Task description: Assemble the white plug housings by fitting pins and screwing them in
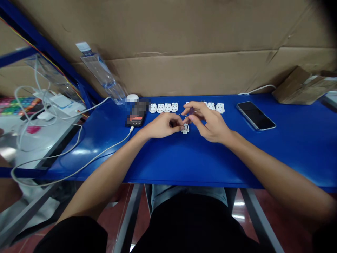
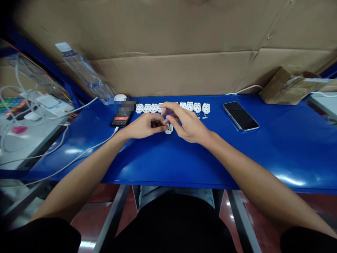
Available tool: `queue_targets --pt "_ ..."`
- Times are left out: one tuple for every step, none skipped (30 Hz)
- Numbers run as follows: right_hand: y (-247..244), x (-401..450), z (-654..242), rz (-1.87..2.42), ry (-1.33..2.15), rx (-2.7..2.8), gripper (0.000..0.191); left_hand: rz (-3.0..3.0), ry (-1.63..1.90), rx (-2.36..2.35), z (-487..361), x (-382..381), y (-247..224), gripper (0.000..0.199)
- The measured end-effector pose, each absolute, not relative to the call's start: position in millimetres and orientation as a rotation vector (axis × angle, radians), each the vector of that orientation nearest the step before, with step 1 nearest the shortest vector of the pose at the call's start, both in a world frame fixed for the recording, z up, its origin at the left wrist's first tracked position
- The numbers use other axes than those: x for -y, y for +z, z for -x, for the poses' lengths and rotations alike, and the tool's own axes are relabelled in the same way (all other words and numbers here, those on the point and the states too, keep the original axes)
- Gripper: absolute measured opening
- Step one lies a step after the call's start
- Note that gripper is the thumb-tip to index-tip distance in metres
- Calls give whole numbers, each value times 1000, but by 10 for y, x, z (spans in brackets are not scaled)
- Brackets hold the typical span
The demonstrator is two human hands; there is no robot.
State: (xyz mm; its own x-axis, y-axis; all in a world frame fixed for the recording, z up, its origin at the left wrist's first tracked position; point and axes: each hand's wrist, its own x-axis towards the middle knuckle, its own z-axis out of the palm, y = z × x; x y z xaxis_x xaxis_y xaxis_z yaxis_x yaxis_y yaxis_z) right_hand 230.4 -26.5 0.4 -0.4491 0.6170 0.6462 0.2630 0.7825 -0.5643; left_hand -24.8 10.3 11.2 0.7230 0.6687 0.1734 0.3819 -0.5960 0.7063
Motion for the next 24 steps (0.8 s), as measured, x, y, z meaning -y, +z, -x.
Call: queue_targets --pt "-1 264 -2307 649 496 2043 40 -2282 567 -779 264 -109 133 14" --pt "-6 261 -2309 643 508 2041 40 -2296 563 -763 277 -114 152 13" --pt "-11 258 -2310 640 518 2039 40 -2310 552 -745 288 -117 168 14" --pt "-15 256 -2310 638 527 2037 40 -2322 537 -732 295 -120 180 16" --pt "-19 253 -2310 636 535 2036 40 -2331 523 -723 299 -121 185 16" --pt "-21 251 -2310 636 540 2036 40 -2338 510 -718 300 -123 185 15" --pt "-21 250 -2309 636 542 2036 40 -2342 502 -715 300 -125 180 14" --pt "-18 249 -2309 637 543 2037 40 -2339 498 -712 299 -128 171 12" --pt "-13 251 -2308 639 544 2037 40 -2334 495 -706 297 -132 159 10" --pt "-6 255 -2306 639 545 2035 40 -2327 495 -699 297 -136 147 10" --pt "6 260 -2305 638 549 2032 40 -2322 495 -695 296 -142 135 10" --pt "20 269 -2303 636 555 2026 40 -2319 491 -695 297 -147 125 10" --pt "38 280 -2300 636 562 2018 40 -2317 486 -696 298 -153 116 10" --pt "59 293 -2296 642 569 2008 39 -2317 481 -697 299 -159 108 10" --pt "80 307 -2291 654 577 1995 37 -2316 475 -697 299 -164 102 10" --pt "102 321 -2285 673 587 1982 35 -2316 473 -694 300 -170 97 10" --pt "123 335 -2277 693 596 1966 33 -2316 475 -689 299 -174 92 10" --pt "140 348 -2269 714 601 1948 31 -2316 479 -684 297 -178 88 9" --pt "154 358 -2260 733 597 1932 29 -2317 485 -679 294 -180 84 9" --pt "163 366 -2251 754 580 1917 28 -2318 491 -674 290 -181 81 9" --pt "168 371 -2242 779 551 1908 28 -2320 494 -669 286 -180 80 8" --pt "168 375 -2235 807 511 1900 27 -2322 496 -662 281 -178 81 8" --pt "165 377 -2228 837 469 1895 27 -2324 499 -657 276 -174 83 7" --pt "159 379 -2222 864 432 1891 27 -2325 501 -652 271 -169 86 7"
